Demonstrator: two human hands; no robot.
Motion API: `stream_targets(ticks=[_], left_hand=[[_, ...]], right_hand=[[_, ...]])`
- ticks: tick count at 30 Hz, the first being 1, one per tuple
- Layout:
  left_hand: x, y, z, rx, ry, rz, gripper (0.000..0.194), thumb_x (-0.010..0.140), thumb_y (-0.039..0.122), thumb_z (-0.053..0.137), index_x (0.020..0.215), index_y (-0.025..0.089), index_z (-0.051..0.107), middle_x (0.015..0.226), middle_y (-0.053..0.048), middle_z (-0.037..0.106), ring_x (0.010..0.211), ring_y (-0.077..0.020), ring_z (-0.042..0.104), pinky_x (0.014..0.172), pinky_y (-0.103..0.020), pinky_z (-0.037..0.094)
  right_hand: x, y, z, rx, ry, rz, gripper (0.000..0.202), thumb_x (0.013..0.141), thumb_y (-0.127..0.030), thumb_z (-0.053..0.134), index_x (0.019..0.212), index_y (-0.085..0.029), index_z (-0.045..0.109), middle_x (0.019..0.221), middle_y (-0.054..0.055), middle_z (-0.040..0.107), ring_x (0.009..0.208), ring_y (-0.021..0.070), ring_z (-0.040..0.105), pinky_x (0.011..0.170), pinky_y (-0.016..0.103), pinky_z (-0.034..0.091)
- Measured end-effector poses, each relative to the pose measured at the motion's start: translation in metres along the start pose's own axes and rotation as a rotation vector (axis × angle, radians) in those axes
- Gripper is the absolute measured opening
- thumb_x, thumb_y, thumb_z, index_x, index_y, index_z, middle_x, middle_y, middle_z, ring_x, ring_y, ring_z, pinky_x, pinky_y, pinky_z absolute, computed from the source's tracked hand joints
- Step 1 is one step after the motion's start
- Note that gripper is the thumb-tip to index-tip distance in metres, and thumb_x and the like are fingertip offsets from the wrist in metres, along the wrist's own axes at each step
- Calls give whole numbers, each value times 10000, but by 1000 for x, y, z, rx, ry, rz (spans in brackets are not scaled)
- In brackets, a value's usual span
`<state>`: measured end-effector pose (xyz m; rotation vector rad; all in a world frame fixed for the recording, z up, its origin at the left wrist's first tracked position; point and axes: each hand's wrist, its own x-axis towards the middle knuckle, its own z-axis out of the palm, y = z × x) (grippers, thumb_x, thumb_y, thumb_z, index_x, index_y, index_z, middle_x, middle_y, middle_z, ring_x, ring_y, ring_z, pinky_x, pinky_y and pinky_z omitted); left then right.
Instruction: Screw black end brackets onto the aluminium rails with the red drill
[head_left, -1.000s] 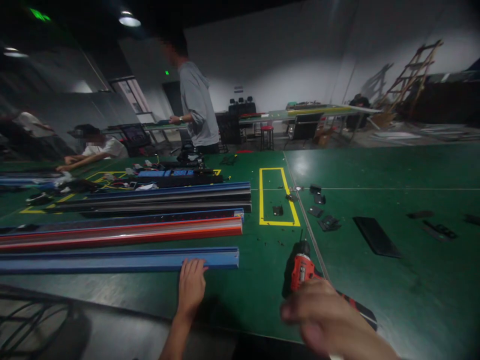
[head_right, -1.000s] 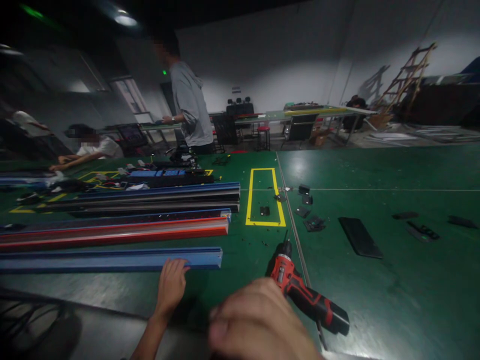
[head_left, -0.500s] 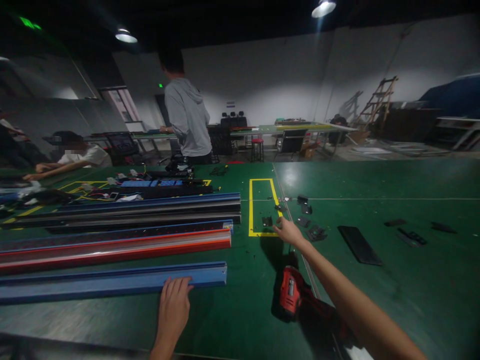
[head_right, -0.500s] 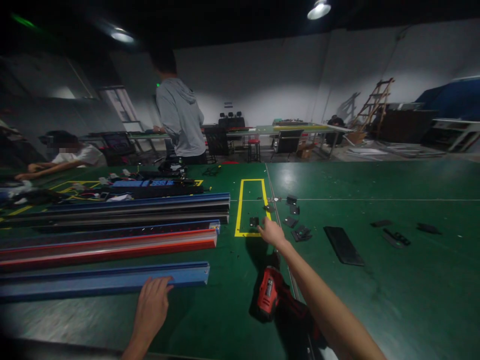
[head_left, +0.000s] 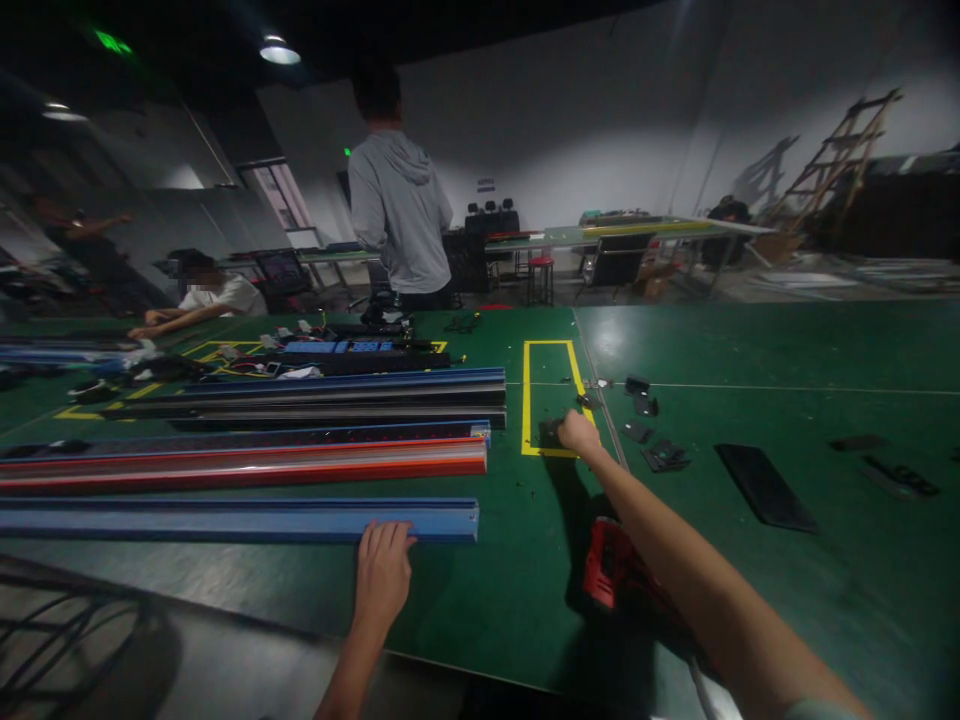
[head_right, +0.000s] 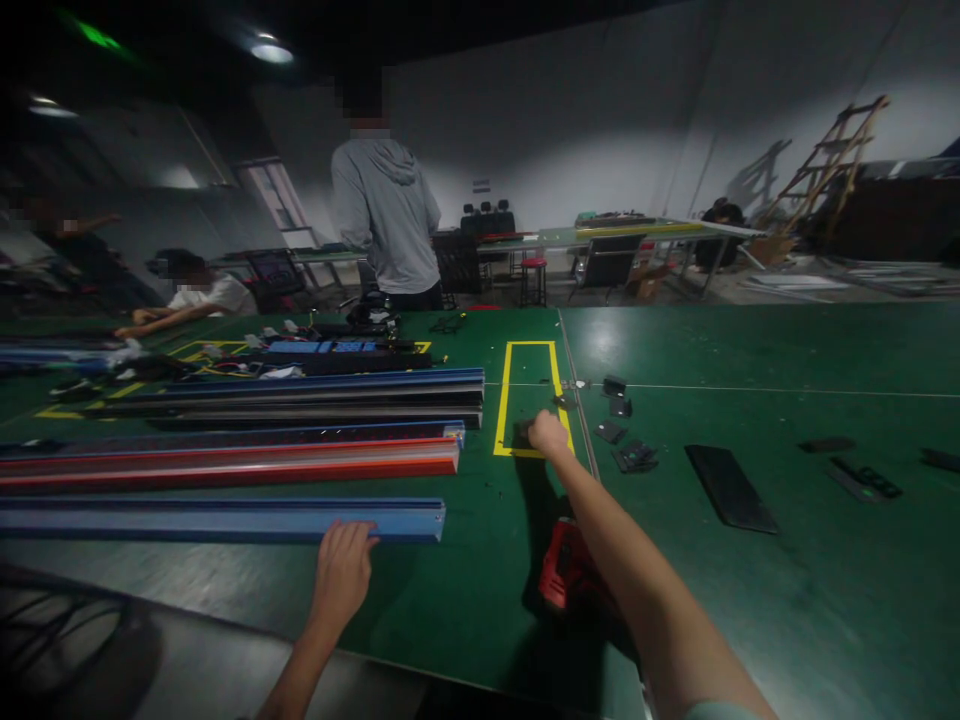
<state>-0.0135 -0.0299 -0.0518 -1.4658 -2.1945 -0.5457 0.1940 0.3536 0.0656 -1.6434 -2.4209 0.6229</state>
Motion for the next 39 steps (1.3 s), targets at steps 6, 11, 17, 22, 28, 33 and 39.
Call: stream_targets(ticks=[6,11,17,22,28,33,39], left_hand=[[2,5,-6,-2,-4,2,221,1031,148,450,1055,203,662,964,-80,722,970,-284,657,1139,-539,429],[2,6,-6,-11,-11,-15,223,1026,151,451,1065,207,663,986,-90,729,992,-292,663,1145,-555,427],[2,6,-7,-30,-28,-30,232,1028,164,447,1072,214,670,986,-92,721,1001,-295,663,1156,-561,416],[3,5,-7,-27,-39,-24,232,1032,166,439,1073,213,663,993,-93,722,1003,-295,648,1160,-555,400],[5,6,-8,-25,-38,-22,231,1032,192,439,1064,226,665,985,-95,716,1000,-301,638,1135,-535,409],[5,6,-10,-39,-46,-33,232,1030,197,436,1054,231,664,978,-92,718,999,-309,636,1138,-541,401],[5,6,-10,-45,-47,-37,242,1037,201,430,1061,225,670,997,-101,719,1016,-307,645,1153,-545,392]], right_hand=[[-65,-20,25,292,-272,-20,178,990,-183,572,929,-128,730,743,81,740,661,168,698,535,218,449],[-123,-40,57,468,-530,-29,128,876,-98,613,776,-161,663,588,-5,657,487,123,631,413,178,391],[-133,-55,84,461,-567,-13,102,795,-66,675,775,-162,649,499,-27,608,416,119,561,371,172,369],[-131,-58,92,352,-523,-94,120,819,-119,746,724,-164,688,549,8,662,476,131,627,441,183,432],[-140,-62,85,154,-402,-203,36,847,-185,765,881,-185,757,898,120,809,883,251,788,663,239,523],[-150,-62,82,5,-307,-274,317,894,-338,742,1171,-184,717,1160,196,783,1074,346,760,824,365,561],[-156,-60,86,-52,-303,-381,494,889,-329,708,1345,-171,602,1149,193,775,1047,352,757,818,394,551]])
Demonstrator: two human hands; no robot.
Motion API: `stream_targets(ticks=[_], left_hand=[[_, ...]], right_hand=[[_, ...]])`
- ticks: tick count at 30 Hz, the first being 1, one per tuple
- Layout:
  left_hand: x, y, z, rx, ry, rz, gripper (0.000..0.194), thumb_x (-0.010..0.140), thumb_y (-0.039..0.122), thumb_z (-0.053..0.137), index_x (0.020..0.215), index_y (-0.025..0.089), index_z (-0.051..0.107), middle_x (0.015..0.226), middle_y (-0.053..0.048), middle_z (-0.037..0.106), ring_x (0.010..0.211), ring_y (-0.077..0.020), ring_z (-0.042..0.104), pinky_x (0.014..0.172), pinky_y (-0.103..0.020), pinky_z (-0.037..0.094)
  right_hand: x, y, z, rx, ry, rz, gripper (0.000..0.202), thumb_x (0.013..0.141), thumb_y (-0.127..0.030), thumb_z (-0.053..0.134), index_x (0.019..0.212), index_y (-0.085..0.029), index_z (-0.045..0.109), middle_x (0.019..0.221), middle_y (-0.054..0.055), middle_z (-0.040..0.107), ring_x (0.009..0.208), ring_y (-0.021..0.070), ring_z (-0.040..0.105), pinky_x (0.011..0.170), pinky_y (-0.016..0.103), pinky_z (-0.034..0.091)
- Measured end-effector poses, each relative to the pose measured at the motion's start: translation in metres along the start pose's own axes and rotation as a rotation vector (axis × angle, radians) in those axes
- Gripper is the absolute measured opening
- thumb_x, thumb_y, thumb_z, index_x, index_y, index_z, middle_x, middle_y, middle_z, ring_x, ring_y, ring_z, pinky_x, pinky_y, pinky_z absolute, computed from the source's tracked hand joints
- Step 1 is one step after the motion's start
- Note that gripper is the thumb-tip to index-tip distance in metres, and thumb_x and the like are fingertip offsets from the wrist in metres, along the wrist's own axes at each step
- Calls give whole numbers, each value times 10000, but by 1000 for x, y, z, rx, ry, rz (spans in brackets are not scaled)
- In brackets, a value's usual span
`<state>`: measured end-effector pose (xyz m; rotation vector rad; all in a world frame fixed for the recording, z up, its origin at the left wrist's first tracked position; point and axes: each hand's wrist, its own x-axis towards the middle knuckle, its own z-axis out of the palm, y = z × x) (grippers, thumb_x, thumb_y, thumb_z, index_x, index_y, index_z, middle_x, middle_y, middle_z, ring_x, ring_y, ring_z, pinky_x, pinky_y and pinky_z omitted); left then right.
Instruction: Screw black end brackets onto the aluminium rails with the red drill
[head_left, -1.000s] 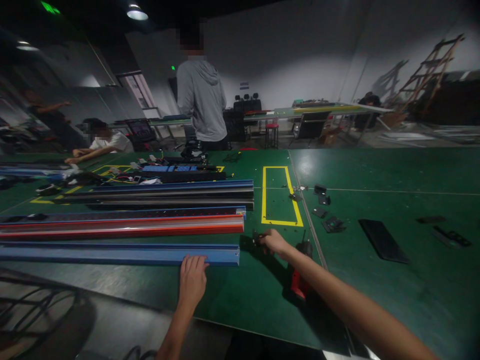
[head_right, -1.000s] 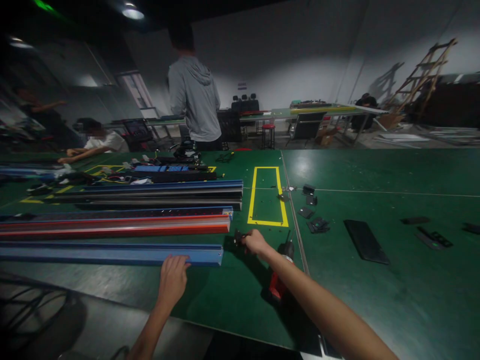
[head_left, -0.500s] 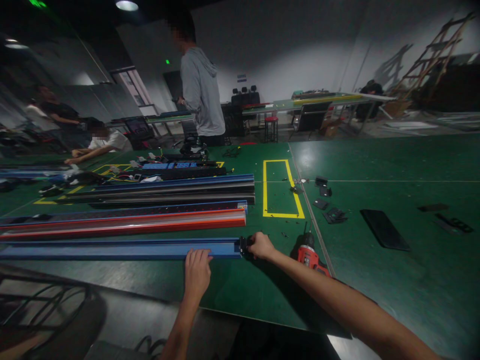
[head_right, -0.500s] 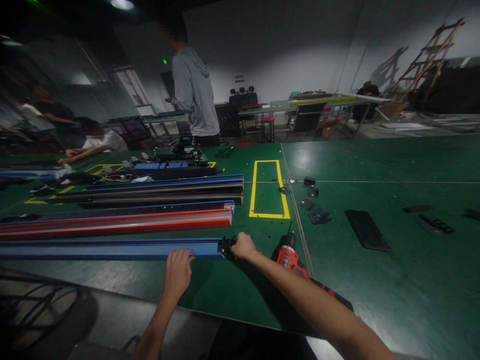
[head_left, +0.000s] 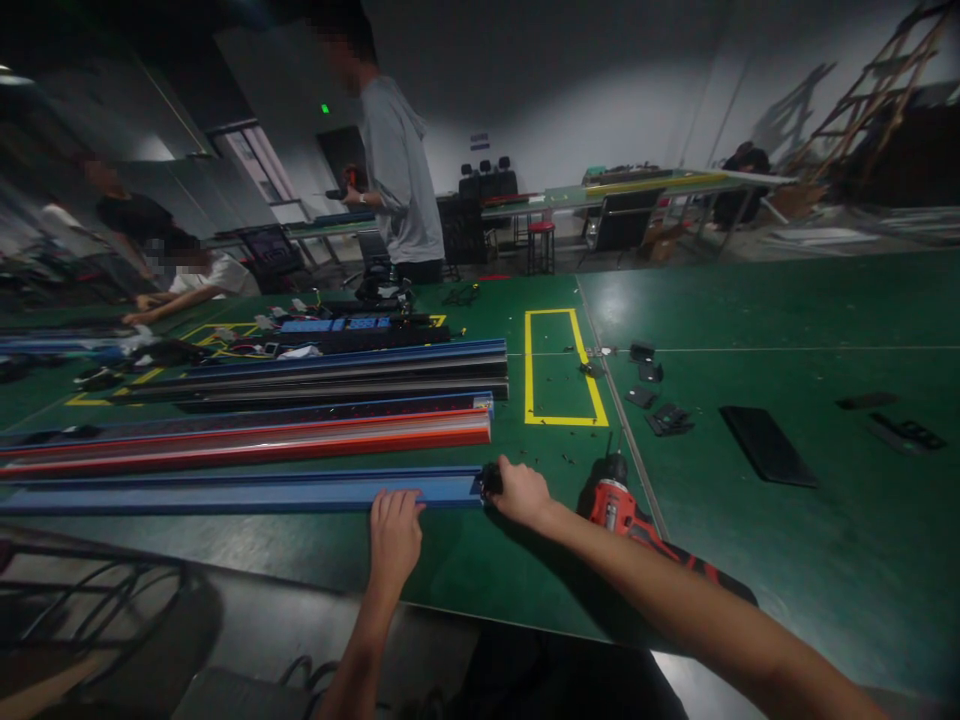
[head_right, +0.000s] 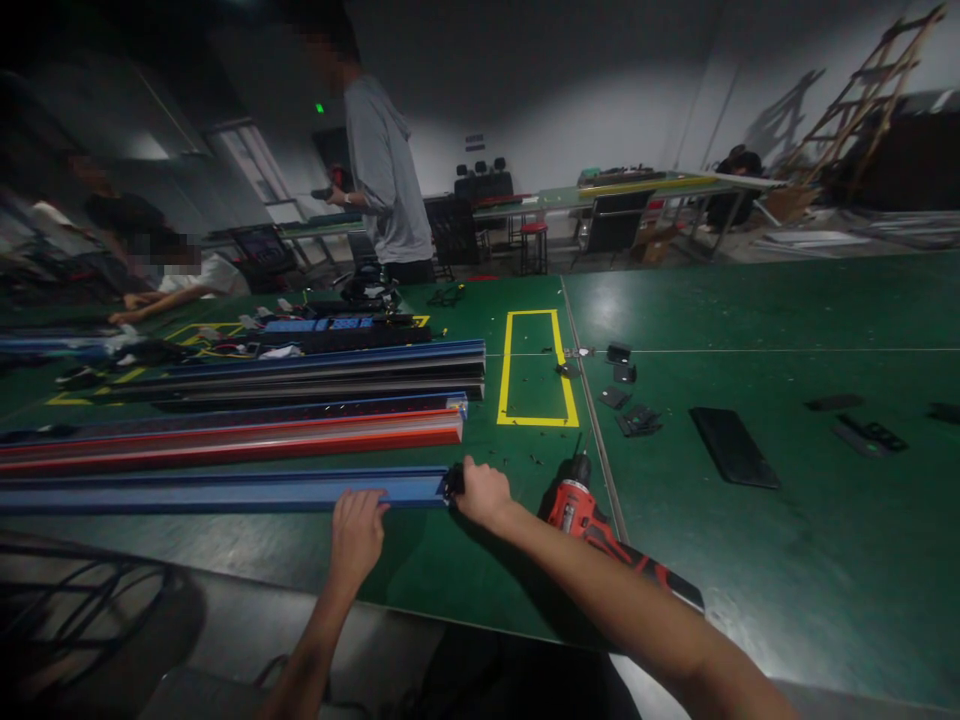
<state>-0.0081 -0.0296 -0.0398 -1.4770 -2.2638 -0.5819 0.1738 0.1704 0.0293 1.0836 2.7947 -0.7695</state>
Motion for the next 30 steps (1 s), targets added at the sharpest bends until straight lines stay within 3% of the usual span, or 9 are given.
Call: stream_targets(ticks=[5,9,14,19,30], left_hand=[[0,0,0,5,-10,-1,239,1033,202,438,1061,215,674,995,-108,721,1014,-312,640,1154,-550,392],[0,0,-1,11,-10,3,243,1042,202,424,1062,225,665,998,-99,720,1014,-309,645,1154,-545,387],[0,-2,1,14,-4,18,237,1038,205,443,1065,199,678,991,-110,721,1005,-312,640,1137,-542,406],[-1,-2,2,3,-6,12,231,1027,202,460,1070,187,687,993,-118,719,1009,-317,632,1124,-540,412],[7,1,2,-36,-32,-38,267,1048,247,420,1073,208,683,1014,-125,712,1040,-324,632,1136,-548,398]], right_hand=[[3,4,1,16,-35,-141,588,883,-245,673,1455,-223,542,1296,155,727,1139,317,724,861,361,531],[4,7,1,27,-65,-219,711,860,-244,695,1534,-184,478,1415,185,640,1170,318,705,910,370,526],[4,5,-1,23,-118,-278,834,777,-428,847,1484,-137,513,1385,203,627,1147,355,703,928,413,540],[5,1,0,37,-108,-262,632,869,-448,812,1360,-125,581,1321,201,670,1156,342,702,936,408,538],[12,-4,4,119,-75,-206,581,811,-298,887,1297,-130,615,1289,200,708,1163,326,707,939,395,528]])
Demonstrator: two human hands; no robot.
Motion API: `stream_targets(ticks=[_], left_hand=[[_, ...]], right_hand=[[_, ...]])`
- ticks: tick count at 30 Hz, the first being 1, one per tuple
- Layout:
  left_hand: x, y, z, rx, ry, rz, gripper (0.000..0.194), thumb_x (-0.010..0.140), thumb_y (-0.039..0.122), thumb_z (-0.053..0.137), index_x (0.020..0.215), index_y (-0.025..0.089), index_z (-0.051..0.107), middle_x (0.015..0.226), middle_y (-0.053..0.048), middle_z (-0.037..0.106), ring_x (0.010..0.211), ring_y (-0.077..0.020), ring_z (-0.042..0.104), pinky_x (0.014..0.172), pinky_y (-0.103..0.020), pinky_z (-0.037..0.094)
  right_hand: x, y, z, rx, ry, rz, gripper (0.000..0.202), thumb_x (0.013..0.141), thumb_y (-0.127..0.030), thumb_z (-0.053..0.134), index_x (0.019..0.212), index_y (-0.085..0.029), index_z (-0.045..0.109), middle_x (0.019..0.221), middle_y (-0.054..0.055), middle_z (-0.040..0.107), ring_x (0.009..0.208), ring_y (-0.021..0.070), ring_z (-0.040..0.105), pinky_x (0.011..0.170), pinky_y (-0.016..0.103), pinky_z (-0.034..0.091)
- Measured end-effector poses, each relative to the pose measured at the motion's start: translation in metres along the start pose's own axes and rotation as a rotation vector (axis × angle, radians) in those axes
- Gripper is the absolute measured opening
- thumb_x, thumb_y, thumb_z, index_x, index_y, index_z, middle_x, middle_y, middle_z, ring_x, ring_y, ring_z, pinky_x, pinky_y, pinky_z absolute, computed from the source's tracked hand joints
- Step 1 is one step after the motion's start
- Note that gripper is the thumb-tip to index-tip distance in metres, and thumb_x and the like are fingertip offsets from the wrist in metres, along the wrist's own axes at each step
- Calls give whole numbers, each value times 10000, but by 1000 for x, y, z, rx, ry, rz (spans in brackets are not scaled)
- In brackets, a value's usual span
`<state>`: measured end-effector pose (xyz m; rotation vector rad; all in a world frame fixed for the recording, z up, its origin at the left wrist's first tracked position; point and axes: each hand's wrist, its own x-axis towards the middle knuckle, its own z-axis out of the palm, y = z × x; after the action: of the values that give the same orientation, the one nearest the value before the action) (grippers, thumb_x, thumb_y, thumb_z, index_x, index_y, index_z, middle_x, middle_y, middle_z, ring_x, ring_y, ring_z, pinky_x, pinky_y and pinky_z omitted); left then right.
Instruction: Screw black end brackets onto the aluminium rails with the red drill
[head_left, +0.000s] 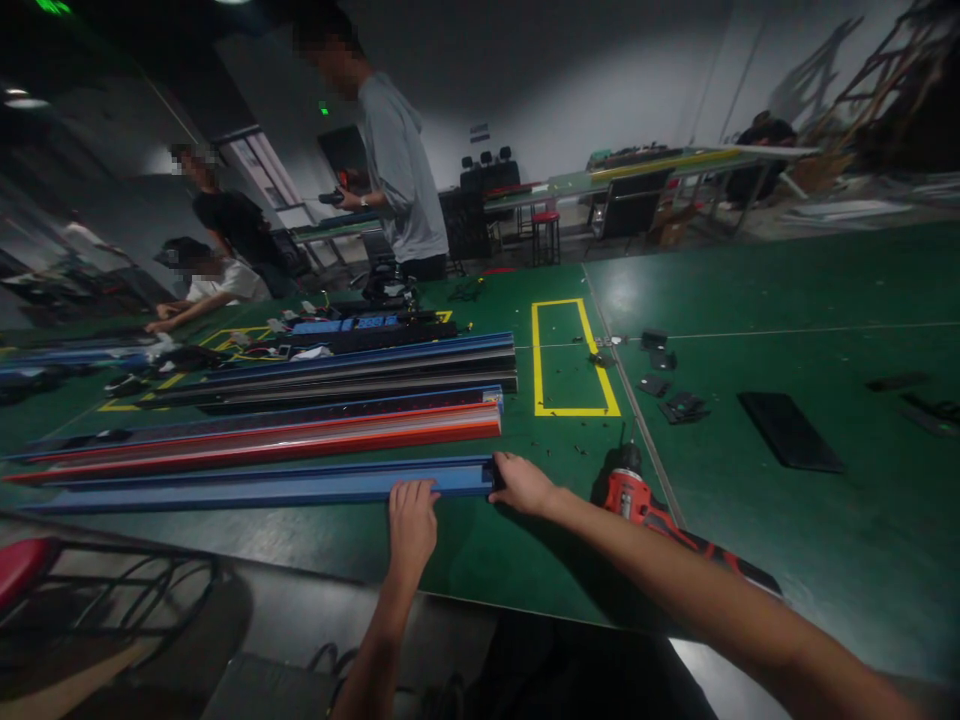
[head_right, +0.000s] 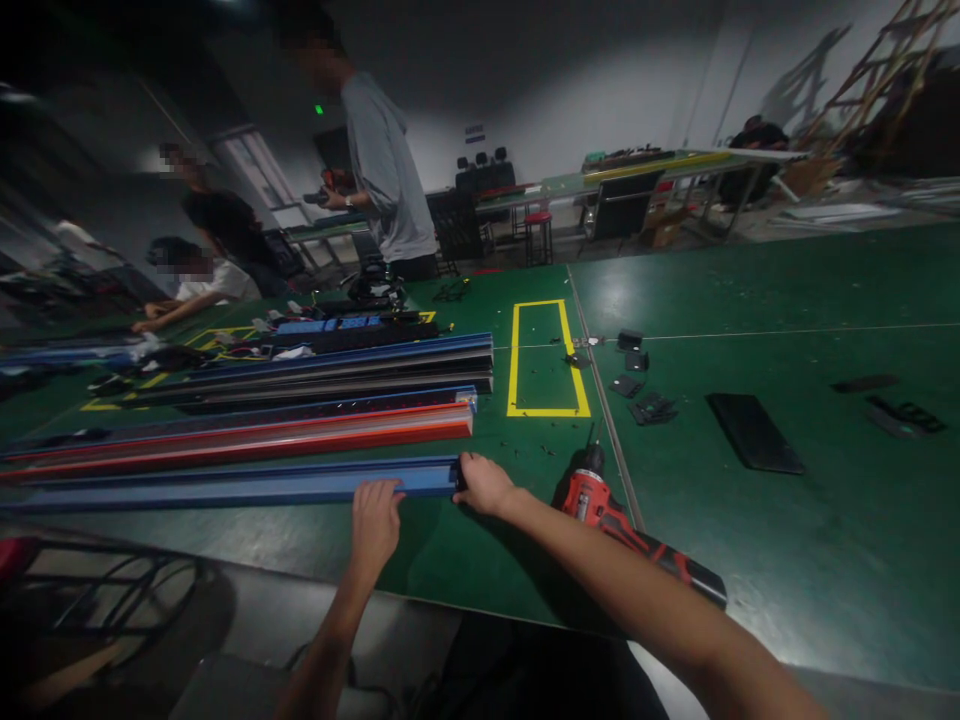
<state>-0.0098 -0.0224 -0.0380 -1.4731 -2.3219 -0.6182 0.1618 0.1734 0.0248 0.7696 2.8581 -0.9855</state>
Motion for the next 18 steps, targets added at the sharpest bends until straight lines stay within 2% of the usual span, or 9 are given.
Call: stream_targets(ticks=[4,6,9,11,12,15,16,18], left_hand=[[-1,-6,7,-27,16,21,274,1051,253,413,1095,203,679,1028,-126,721,1060,-323,650,1164,-575,384],[-2,-9,11,-33,33,32,287,1055,256,407,1130,193,677,1066,-139,733,1111,-332,659,1174,-592,380],[-3,-10,15,-31,97,51,324,1061,265,413,1259,156,645,1216,-184,733,1278,-358,627,1186,-620,379],[-4,-9,15,-20,156,71,358,1059,270,442,1354,140,598,1344,-207,693,1383,-364,572,1185,-620,395],[-5,-8,14,-10,188,83,372,1055,271,465,1384,141,579,1387,-211,671,1403,-363,558,1178,-611,411],[-8,-3,7,36,287,145,369,1024,257,558,1378,154,581,1336,-199,683,1312,-341,618,1117,-550,479],[-9,1,3,53,323,178,355,1007,242,590,1352,157,595,1276,-187,701,1252,-329,644,1089,-527,497],[-8,14,-6,74,384,260,311,975,202,638,1284,162,630,1156,-157,723,1141,-306,671,1044,-489,511]], right_hand=[[1,-5,-1,-27,-4,29,585,798,-286,897,1290,-115,631,1298,195,704,1166,324,708,948,377,535],[0,-10,-1,-44,-1,45,640,815,-270,877,1359,-83,598,1327,216,687,1178,338,706,960,384,540],[-6,-20,-2,-67,-4,64,861,825,-223,842,1544,-7,421,1401,287,629,1194,373,700,960,413,552],[-18,-27,-7,-80,-11,59,942,823,-194,817,1602,13,327,1438,321,589,1187,385,701,941,426,561],[-28,-29,-10,-87,-6,49,908,841,-189,789,1603,2,336,1446,319,581,1177,382,704,930,429,564],[-70,-25,-24,-123,100,-37,559,956,-239,648,1479,-74,537,1368,236,642,1129,344,707,923,432,559],[-88,-18,-29,-146,154,-55,470,982,-253,609,1425,-97,588,1327,211,664,1152,337,690,958,437,543],[-126,5,-37,-179,292,-2,385,1026,-309,555,1358,-132,635,1266,180,691,1163,326,669,998,453,521]])
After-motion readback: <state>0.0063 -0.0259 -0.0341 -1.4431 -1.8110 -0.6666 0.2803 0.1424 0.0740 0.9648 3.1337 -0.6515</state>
